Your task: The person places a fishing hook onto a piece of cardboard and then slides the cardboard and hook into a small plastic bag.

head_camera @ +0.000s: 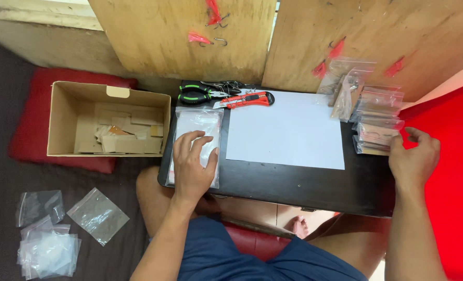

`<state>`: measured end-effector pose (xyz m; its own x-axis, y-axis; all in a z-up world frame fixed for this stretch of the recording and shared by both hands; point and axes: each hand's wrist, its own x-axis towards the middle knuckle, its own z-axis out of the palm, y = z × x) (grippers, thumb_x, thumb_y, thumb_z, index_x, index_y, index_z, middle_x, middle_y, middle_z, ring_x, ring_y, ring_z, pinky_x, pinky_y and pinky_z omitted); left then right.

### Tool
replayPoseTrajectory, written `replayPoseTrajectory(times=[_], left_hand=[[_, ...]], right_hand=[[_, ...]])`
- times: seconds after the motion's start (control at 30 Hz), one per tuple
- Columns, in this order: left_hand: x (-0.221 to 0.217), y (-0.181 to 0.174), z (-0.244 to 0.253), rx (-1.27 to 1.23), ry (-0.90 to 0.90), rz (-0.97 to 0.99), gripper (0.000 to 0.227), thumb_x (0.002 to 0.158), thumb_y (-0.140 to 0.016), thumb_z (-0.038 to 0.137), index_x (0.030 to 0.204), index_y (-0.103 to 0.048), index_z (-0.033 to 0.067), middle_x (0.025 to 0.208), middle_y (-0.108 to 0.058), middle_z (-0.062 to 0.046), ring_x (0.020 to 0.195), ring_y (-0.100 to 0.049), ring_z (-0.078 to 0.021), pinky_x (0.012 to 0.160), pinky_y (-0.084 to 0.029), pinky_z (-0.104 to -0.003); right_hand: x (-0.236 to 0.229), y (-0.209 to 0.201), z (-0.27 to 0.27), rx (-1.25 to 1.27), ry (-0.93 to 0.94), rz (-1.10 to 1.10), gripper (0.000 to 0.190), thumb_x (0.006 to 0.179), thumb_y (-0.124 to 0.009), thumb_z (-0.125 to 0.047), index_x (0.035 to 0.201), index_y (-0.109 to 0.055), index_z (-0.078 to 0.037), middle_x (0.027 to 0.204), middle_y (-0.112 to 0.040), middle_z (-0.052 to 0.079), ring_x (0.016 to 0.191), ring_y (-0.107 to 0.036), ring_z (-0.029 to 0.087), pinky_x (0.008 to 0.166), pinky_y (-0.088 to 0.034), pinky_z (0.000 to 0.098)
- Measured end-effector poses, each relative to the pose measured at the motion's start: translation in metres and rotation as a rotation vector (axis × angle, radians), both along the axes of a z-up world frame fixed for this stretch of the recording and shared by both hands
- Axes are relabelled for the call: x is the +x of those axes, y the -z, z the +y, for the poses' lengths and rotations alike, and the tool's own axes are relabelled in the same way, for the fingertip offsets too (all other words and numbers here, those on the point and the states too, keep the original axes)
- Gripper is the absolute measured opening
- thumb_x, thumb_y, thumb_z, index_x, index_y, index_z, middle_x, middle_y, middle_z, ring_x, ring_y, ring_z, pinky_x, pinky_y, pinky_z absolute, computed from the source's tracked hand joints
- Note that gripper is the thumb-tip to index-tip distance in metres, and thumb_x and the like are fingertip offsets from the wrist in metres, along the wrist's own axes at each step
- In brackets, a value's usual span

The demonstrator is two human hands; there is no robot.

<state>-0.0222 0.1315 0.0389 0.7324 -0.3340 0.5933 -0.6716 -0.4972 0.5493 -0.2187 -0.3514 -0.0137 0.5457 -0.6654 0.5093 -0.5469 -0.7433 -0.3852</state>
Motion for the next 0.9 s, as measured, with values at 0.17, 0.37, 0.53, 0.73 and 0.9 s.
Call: replayPoseTrajectory(times=[0.17,0.37,0.53,0.73,0.9], left_hand=[[0.004,0.027,0.002,0.159,-0.080,-0.007,0.031,0.092,-0.068,0.026,0.120,-0.067,0.0130,0.141,-0.056,-0.009,0.140,-0.042,-0.0394,0.109,-0.040,-0.056],[0.006,0.042,0.001,0.312,-0.075,0.009,0.038,0.095,-0.065,0.033,0.127,-0.067,0.0118,0.145,-0.057,-0.012,0.137,-0.046,-0.0394,0.109,-0.039,-0.057],[0.006,0.040,0.002,0.312,-0.058,0.039,0.040,0.096,-0.066,0.032,0.130,-0.065,0.0112,0.144,-0.057,-0.013,0.138,-0.046,-0.0402,0.108,-0.039,-0.058],[0.027,0.018,0.021,0.037,0.100,0.395,0.046,0.095,-0.069,0.029,0.134,-0.060,0.0064,0.137,-0.057,-0.021,0.135,-0.049,-0.0449,0.111,-0.037,-0.059],[0.073,0.011,0.057,0.007,0.113,0.431,0.038,0.094,-0.071,0.039,0.126,-0.066,0.0183,0.122,-0.067,-0.003,0.124,-0.063,-0.0264,0.107,-0.047,-0.043]], right_hand=[[0.017,-0.037,0.044,-0.111,-0.038,-0.100,0.030,0.101,-0.073,-0.010,0.127,-0.074,0.004,0.120,-0.056,0.029,0.110,-0.053,0.049,0.097,-0.041,0.0547],[0.062,-0.072,0.119,-0.277,-0.202,-0.258,0.028,0.090,-0.064,0.006,0.115,-0.076,0.009,0.125,-0.054,0.022,0.108,-0.051,0.042,0.093,-0.039,0.0511],[0.103,-0.069,0.182,-0.241,-0.396,-0.259,0.026,0.090,-0.074,0.000,0.115,-0.071,0.003,0.128,-0.055,0.026,0.122,-0.051,0.044,0.103,-0.037,0.0548],[0.165,-0.062,0.267,-0.159,-0.690,-0.241,0.018,0.086,-0.076,-0.005,0.103,-0.074,-0.011,0.128,-0.057,0.012,0.107,-0.054,0.033,0.091,-0.044,0.0442],[0.214,-0.049,0.309,-0.167,-0.927,-0.072,0.025,0.086,-0.075,-0.011,0.111,-0.073,-0.016,0.126,-0.060,0.007,0.107,-0.057,0.029,0.089,-0.047,0.0451]])
